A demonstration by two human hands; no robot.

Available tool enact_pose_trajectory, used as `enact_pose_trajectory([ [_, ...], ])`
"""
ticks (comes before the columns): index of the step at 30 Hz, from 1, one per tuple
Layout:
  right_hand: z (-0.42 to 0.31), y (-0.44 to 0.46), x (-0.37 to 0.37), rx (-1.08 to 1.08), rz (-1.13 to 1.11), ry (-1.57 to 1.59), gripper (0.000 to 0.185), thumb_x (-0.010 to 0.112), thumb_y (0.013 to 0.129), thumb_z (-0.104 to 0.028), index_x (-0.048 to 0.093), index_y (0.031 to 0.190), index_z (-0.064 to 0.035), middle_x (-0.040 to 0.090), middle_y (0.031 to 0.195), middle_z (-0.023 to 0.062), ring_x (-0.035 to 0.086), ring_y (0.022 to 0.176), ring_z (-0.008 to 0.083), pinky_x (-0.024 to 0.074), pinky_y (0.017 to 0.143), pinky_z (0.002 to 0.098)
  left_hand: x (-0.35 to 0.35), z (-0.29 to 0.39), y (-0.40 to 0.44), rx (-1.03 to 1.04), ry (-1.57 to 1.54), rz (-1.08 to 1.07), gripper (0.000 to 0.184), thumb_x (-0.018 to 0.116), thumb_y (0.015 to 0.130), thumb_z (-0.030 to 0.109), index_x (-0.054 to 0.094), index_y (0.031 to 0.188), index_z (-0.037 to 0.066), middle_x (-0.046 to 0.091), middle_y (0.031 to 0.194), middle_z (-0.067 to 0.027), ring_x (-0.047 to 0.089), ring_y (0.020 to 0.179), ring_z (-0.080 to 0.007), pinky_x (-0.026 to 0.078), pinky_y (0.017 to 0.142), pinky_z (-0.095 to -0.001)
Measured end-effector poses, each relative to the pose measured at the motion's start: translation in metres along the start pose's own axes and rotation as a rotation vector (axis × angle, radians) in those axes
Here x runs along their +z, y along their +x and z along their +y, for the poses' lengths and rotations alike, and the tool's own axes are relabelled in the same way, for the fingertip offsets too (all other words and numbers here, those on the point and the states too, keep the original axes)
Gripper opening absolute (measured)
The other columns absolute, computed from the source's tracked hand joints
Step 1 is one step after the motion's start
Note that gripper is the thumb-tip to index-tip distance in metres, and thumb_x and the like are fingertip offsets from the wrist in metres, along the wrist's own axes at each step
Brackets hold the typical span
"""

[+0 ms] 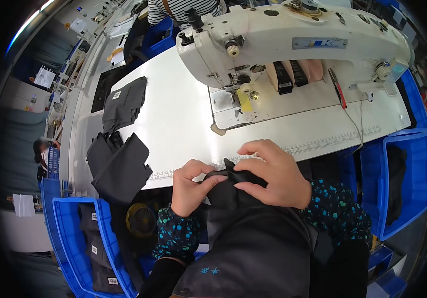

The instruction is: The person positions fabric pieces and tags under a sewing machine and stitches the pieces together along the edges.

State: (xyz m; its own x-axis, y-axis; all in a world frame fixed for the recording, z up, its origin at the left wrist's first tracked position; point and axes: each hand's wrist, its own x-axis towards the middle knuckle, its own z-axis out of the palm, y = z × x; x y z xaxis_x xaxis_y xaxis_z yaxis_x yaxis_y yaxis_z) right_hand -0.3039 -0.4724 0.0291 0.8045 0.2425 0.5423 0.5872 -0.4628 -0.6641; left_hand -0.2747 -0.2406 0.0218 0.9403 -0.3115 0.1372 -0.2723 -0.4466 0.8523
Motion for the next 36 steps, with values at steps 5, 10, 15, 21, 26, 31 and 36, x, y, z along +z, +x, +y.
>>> enact_pose_trajectory([
  [5,0.010,0.010,-0.002,-0.059,-0.234,-0.165,0.030,0.082,0.070,-0.019,0.064,0.092,-0.0081,0.060,0.113,0.0092,0.061,0.097,0.0279,0.0517,0.077,0.0389,-0.002,0.005,-0.003,-0.007,0.032,-0.022,0.020,0.089,0.068,0.008,0.072,0.075,0.003,0.066,0.073,-0.0061,0.061,0.071,-0.0197,0.050,0.065,-0.0317],
  [10,0.008,0.012,-0.004,-0.029,-0.314,-0.173,0.032,0.082,0.071,-0.022,0.064,0.093,-0.0086,0.060,0.111,0.0084,0.062,0.094,0.0265,0.0514,0.077,0.0383,-0.001,0.003,-0.002,-0.056,-0.004,-0.068,0.022,0.090,0.066,0.005,0.069,0.074,0.002,0.062,0.071,-0.0047,0.060,0.068,-0.0162,0.049,0.064,-0.0293],
  [15,0.010,0.015,-0.002,-0.025,-0.312,-0.030,0.030,0.081,0.073,-0.026,0.064,0.091,-0.0088,0.061,0.104,0.0055,0.061,0.092,0.0260,0.0504,0.075,0.0397,0.000,0.006,0.000,-0.075,-0.096,-0.118,0.029,0.091,0.065,0.004,0.062,0.069,0.002,0.056,0.070,0.0000,0.053,0.068,-0.0105,0.044,0.065,-0.0246],
  [21,0.017,0.010,-0.010,0.030,-0.491,-0.089,0.023,0.078,0.081,-0.024,0.064,0.086,-0.0054,0.062,0.095,0.0052,0.063,0.086,0.0256,0.0499,0.072,0.0382,-0.003,-0.016,-0.005,-0.127,-0.237,-0.151,0.022,0.086,0.076,0.007,0.065,0.081,0.003,0.055,0.073,0.0031,0.051,0.069,-0.0064,0.044,0.064,-0.0225],
  [26,0.013,0.010,-0.015,0.238,-0.333,0.266,0.015,0.075,0.085,-0.013,0.066,0.091,-0.0024,0.066,0.081,0.0084,0.063,0.068,0.0207,0.0499,0.064,0.0310,-0.002,-0.006,-0.004,-0.312,-0.592,-0.154,0.012,0.077,0.088,0.006,0.066,0.087,0.002,0.062,0.079,0.0042,0.053,0.073,-0.0037,0.045,0.067,-0.0202],
  [31,0.006,0.007,-0.013,0.460,-0.226,0.437,0.012,0.075,0.086,-0.004,0.066,0.091,-0.0003,0.068,0.076,0.0050,0.061,0.065,0.0094,0.0488,0.062,0.0236,0.002,-0.010,-0.006,-0.313,-0.610,-0.103,0.011,0.076,0.090,0.007,0.067,0.089,0.000,0.066,0.081,0.0019,0.056,0.075,-0.0037,0.046,0.069,-0.0193],
  [36,0.009,0.003,-0.008,0.505,-0.155,0.496,0.015,0.075,0.086,0.000,0.064,0.097,0.0001,0.067,0.075,0.0022,0.059,0.066,0.0045,0.0473,0.061,0.0205,0.009,-0.010,-0.005,-0.293,-0.600,-0.018,0.013,0.077,0.089,0.008,0.068,0.087,0.000,0.066,0.081,0.0023,0.055,0.073,-0.0033,0.045,0.068,-0.0188],
])
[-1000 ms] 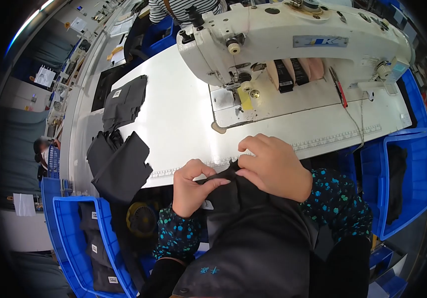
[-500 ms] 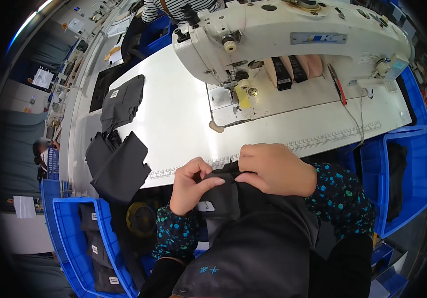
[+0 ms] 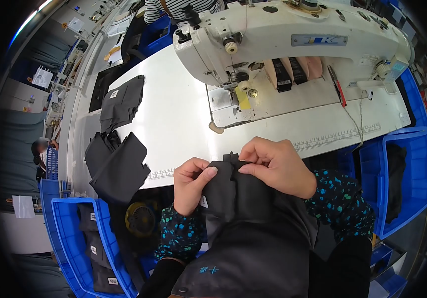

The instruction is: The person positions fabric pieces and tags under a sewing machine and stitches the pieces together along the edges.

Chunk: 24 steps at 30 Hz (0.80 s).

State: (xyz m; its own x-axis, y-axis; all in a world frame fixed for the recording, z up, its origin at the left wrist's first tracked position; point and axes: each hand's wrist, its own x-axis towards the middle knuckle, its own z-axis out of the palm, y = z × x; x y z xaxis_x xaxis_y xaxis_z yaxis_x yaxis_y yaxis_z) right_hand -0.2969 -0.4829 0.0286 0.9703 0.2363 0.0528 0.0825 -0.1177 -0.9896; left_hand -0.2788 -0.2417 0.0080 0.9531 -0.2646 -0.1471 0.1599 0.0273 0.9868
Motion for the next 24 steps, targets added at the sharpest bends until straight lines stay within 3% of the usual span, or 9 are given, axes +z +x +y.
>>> enact_pose_trajectory([
  [3,0.0015,0.0017,-0.0015,0.024,-0.014,0.084,0.023,0.074,0.086,0.001,0.062,0.105,-0.0007,0.066,0.077,0.0017,0.058,0.067,0.0041,0.0466,0.061,0.0206,-0.0008,0.0009,0.0009,-0.030,0.001,-0.015,0.012,0.077,0.089,0.008,0.067,0.088,0.000,0.066,0.080,0.0022,0.054,0.073,-0.0036,0.045,0.069,-0.0191],
  [5,-0.0032,0.0039,-0.0050,0.157,-0.097,0.156,0.028,0.074,0.085,0.002,0.061,0.110,-0.0016,0.064,0.079,0.0003,0.057,0.068,0.0036,0.0460,0.062,0.0201,-0.0011,0.0013,0.0007,-0.036,-0.017,-0.024,0.012,0.076,0.090,0.008,0.067,0.089,0.000,0.065,0.080,0.0023,0.054,0.073,-0.0037,0.045,0.069,-0.0192],
  [11,0.0010,0.0027,-0.0046,0.074,-0.045,0.041,0.031,0.075,0.083,0.003,0.062,0.111,-0.0015,0.063,0.079,-0.0009,0.055,0.069,0.0031,0.0455,0.062,0.0198,0.0004,0.0006,-0.0011,0.005,0.044,-0.018,0.012,0.074,0.091,0.008,0.066,0.090,0.000,0.065,0.082,0.0023,0.054,0.076,-0.0041,0.045,0.072,-0.0200],
  [24,0.0005,0.0004,-0.0075,0.107,-0.087,0.054,0.030,0.073,0.086,0.000,0.057,0.112,-0.0022,0.060,0.072,-0.0007,0.051,0.063,0.0042,0.0413,0.058,0.0220,-0.0004,-0.0018,0.0020,-0.028,-0.014,-0.048,0.010,0.071,0.094,0.009,0.065,0.091,0.002,0.063,0.081,0.0038,0.053,0.075,-0.0031,0.043,0.070,-0.0197],
])
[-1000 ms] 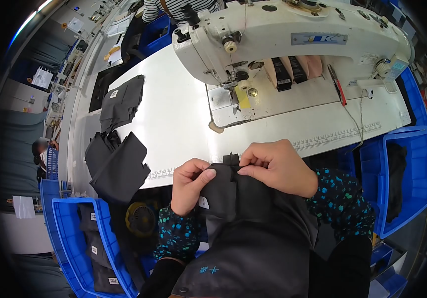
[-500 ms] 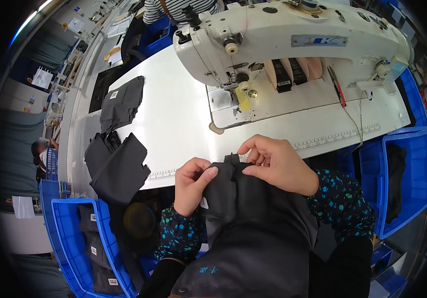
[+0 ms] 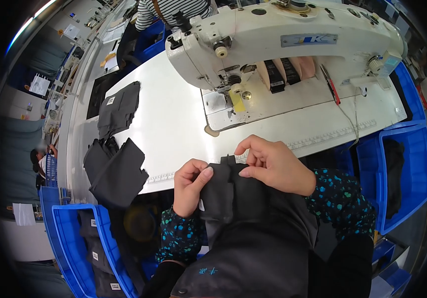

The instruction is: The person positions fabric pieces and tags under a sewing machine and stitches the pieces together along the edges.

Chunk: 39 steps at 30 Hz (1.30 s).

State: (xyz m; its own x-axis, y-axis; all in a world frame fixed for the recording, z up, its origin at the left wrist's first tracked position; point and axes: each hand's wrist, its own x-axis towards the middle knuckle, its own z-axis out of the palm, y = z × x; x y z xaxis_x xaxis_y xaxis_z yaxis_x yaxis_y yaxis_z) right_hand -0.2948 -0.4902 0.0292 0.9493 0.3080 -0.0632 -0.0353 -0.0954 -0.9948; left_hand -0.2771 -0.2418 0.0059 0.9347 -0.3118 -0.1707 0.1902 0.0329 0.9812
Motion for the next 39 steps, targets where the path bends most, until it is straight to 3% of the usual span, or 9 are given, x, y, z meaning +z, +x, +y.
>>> enact_pose_trajectory([
  [4,0.008,-0.003,0.001,-0.097,0.009,-0.049,0.025,0.075,0.085,-0.005,0.063,0.107,-0.0065,0.061,0.072,0.0019,0.055,0.065,0.0068,0.0449,0.061,0.0243,0.001,-0.003,0.002,0.049,0.031,0.023,0.008,0.071,0.093,0.006,0.064,0.090,0.003,0.062,0.081,0.0046,0.052,0.075,-0.0029,0.042,0.070,-0.0201],
  [7,0.011,0.002,-0.003,-0.408,-0.037,-0.184,0.011,0.071,0.084,-0.009,0.070,0.093,-0.0028,0.071,0.087,0.0094,0.069,0.080,0.0247,0.0530,0.073,0.0345,-0.001,-0.003,0.004,0.073,0.126,0.034,0.009,0.067,0.095,0.008,0.063,0.089,0.002,0.060,0.081,0.0036,0.051,0.076,-0.0052,0.042,0.071,-0.0211],
  [10,0.024,0.008,-0.001,-0.636,-0.172,-0.238,0.017,0.062,0.092,-0.004,0.071,0.106,-0.0001,0.070,0.097,0.0158,0.068,0.091,0.0325,0.0531,0.079,0.0377,-0.011,-0.019,0.016,0.149,-0.009,0.025,0.011,0.069,0.090,0.008,0.062,0.086,0.001,0.060,0.077,-0.0005,0.054,0.070,-0.0109,0.043,0.067,-0.0260],
  [13,0.031,0.009,0.007,-0.904,-0.143,-0.445,0.018,0.059,0.090,-0.004,0.070,0.103,-0.0032,0.071,0.096,0.0127,0.068,0.087,0.0295,0.0533,0.071,0.0391,-0.032,-0.030,0.025,0.166,0.013,-0.147,0.010,0.064,0.094,0.007,0.058,0.088,0.002,0.056,0.080,0.0000,0.048,0.074,-0.0077,0.040,0.069,-0.0226],
  [17,0.026,0.007,0.014,-1.138,-0.032,-0.684,0.008,0.062,0.086,-0.013,0.063,0.087,-0.0061,0.060,0.083,0.0079,0.063,0.077,0.0282,0.0482,0.058,0.0392,-0.028,-0.027,0.023,0.078,0.117,-0.147,0.010,0.064,0.100,0.014,0.062,0.101,0.005,0.063,0.082,-0.0039,0.054,0.070,-0.0136,0.047,0.064,-0.0302],
  [22,0.009,-0.002,0.013,-1.240,-0.014,-0.859,0.016,0.062,0.085,-0.013,0.054,0.074,-0.0046,0.057,0.087,0.0096,0.059,0.079,0.0292,0.0481,0.060,0.0398,-0.029,-0.033,0.025,0.069,0.132,-0.219,0.010,0.064,0.100,0.015,0.062,0.101,0.005,0.063,0.082,-0.0030,0.053,0.070,-0.0123,0.046,0.063,-0.0289],
  [24,0.009,0.003,0.019,-1.484,0.087,-0.812,0.019,0.061,0.085,-0.011,0.052,0.068,-0.0044,0.056,0.084,0.0092,0.058,0.075,0.0286,0.0480,0.061,0.0401,-0.027,-0.034,0.026,0.070,0.140,-0.239,0.010,0.064,0.100,0.015,0.062,0.101,0.005,0.063,0.082,-0.0027,0.053,0.070,-0.0118,0.046,0.062,-0.0284],
  [27,0.012,-0.002,0.024,-1.473,0.091,-0.939,0.018,0.064,0.077,-0.016,0.055,0.065,-0.0064,0.057,0.077,0.0070,0.060,0.074,0.0271,0.0499,0.062,0.0385,-0.027,-0.037,0.026,0.071,0.158,-0.269,0.011,0.064,0.100,0.015,0.062,0.102,0.005,0.063,0.082,-0.0021,0.053,0.070,-0.0110,0.045,0.062,-0.0276],
  [39,0.040,-0.011,0.012,-1.504,0.034,-1.001,0.020,0.062,0.080,-0.015,0.054,0.064,-0.0071,0.057,0.070,0.0077,0.060,0.068,0.0267,0.0477,0.058,0.0387,-0.019,-0.054,0.021,0.214,0.337,-0.301,0.014,0.064,0.100,0.016,0.063,0.102,0.003,0.063,0.080,-0.0027,0.050,0.066,-0.0077,0.041,0.058,-0.0222],
])
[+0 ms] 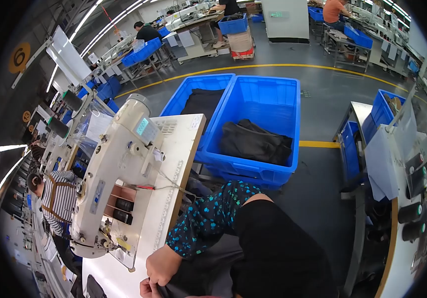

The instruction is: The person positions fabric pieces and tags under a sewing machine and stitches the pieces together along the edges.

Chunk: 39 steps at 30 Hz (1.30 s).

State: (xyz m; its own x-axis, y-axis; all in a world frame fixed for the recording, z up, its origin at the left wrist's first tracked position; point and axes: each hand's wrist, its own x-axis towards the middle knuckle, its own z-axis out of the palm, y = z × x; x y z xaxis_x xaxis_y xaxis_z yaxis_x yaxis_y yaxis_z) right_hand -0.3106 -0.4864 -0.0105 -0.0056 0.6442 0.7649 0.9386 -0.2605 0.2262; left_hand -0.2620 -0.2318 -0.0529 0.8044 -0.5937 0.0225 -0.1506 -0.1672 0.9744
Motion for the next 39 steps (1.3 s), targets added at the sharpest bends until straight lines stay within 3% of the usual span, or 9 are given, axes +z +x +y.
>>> enact_pose_trajectory([
  [4,0.007,-0.028,0.010,-0.036,0.033,0.037,0.018,0.061,0.082,-0.017,0.055,0.068,-0.0074,0.058,0.073,0.0076,0.060,0.069,0.0261,0.0472,0.057,0.0387,0.026,-0.006,-0.005,0.093,0.240,0.261,0.014,0.062,0.100,0.012,0.064,0.097,-0.001,0.063,0.078,-0.0067,0.052,0.066,-0.0119,0.044,0.059,-0.0267],
  [19,0.025,-0.048,0.000,-0.033,-0.017,0.171,0.015,0.060,0.079,-0.018,0.053,0.070,-0.0084,0.055,0.075,0.0060,0.059,0.069,0.0241,0.0469,0.053,0.0367,0.039,0.027,-0.005,0.071,0.539,0.199,0.025,0.067,0.098,0.023,0.067,0.105,-0.001,0.069,0.094,-0.0156,0.063,0.083,-0.0240,0.052,0.079,-0.0343],
  [27,0.012,-0.020,-0.018,-0.024,-0.176,0.124,0.015,0.059,0.081,-0.018,0.054,0.070,-0.0081,0.055,0.076,0.0051,0.058,0.068,0.0225,0.0458,0.055,0.0351,0.036,0.020,-0.004,0.056,0.414,0.150,0.027,0.068,0.097,0.024,0.068,0.106,-0.001,0.070,0.097,-0.0175,0.065,0.089,-0.0258,0.052,0.082,-0.0361],
  [29,0.008,-0.010,-0.024,-0.030,-0.235,0.082,0.015,0.059,0.081,-0.018,0.054,0.069,-0.0092,0.055,0.075,0.0045,0.057,0.068,0.0223,0.0456,0.055,0.0354,0.040,0.005,0.001,0.348,0.364,0.258,0.009,0.067,0.089,0.000,0.059,0.084,0.000,0.055,0.076,-0.0015,0.048,0.070,-0.0095,0.040,0.064,-0.0243],
  [30,0.006,-0.001,-0.031,-0.039,-0.251,0.052,0.016,0.060,0.081,-0.019,0.055,0.068,-0.0099,0.056,0.075,0.0038,0.058,0.068,0.0214,0.0462,0.056,0.0352,0.045,0.011,0.001,0.292,0.298,0.317,0.010,0.072,0.078,0.001,0.062,0.079,0.000,0.060,0.071,-0.0136,0.057,0.066,-0.0273,0.044,0.062,-0.0347],
  [31,0.004,0.008,-0.033,-0.031,-0.255,0.057,0.016,0.060,0.081,-0.019,0.055,0.068,-0.0099,0.056,0.075,0.0038,0.058,0.068,0.0214,0.0462,0.056,0.0352,0.041,0.005,0.001,0.360,0.303,0.278,0.009,0.068,0.086,-0.004,0.060,0.084,-0.001,0.054,0.075,-0.0025,0.049,0.068,-0.0111,0.040,0.061,-0.0254],
  [34,-0.003,0.033,-0.037,-0.051,-0.425,-0.065,0.017,0.061,0.080,-0.020,0.059,0.066,-0.0108,0.058,0.072,0.0024,0.060,0.065,0.0192,0.0482,0.054,0.0346,0.036,0.000,0.000,0.354,0.261,0.260,0.007,0.067,0.088,-0.003,0.060,0.086,-0.002,0.056,0.076,-0.0023,0.050,0.070,-0.0107,0.042,0.064,-0.0252],
  [36,-0.007,0.051,-0.040,-0.055,-0.461,-0.093,0.015,0.063,0.077,-0.020,0.063,0.064,-0.0117,0.061,0.070,0.0020,0.063,0.064,0.0201,0.0501,0.052,0.0362,0.036,-0.002,0.001,0.327,0.094,0.317,0.008,0.068,0.081,-0.005,0.062,0.084,-0.001,0.061,0.076,-0.0072,0.058,0.071,-0.0176,0.046,0.067,-0.0295],
  [39,-0.011,0.069,-0.040,-0.067,-0.526,-0.144,0.013,0.066,0.073,-0.019,0.069,0.063,-0.0122,0.064,0.066,0.0015,0.066,0.061,0.0215,0.0511,0.048,0.0377,0.036,0.007,-0.001,0.304,-0.103,0.289,0.009,0.064,0.084,-0.008,0.061,0.088,-0.001,0.060,0.079,-0.0039,0.057,0.075,-0.0125,0.046,0.069,-0.0268],
])
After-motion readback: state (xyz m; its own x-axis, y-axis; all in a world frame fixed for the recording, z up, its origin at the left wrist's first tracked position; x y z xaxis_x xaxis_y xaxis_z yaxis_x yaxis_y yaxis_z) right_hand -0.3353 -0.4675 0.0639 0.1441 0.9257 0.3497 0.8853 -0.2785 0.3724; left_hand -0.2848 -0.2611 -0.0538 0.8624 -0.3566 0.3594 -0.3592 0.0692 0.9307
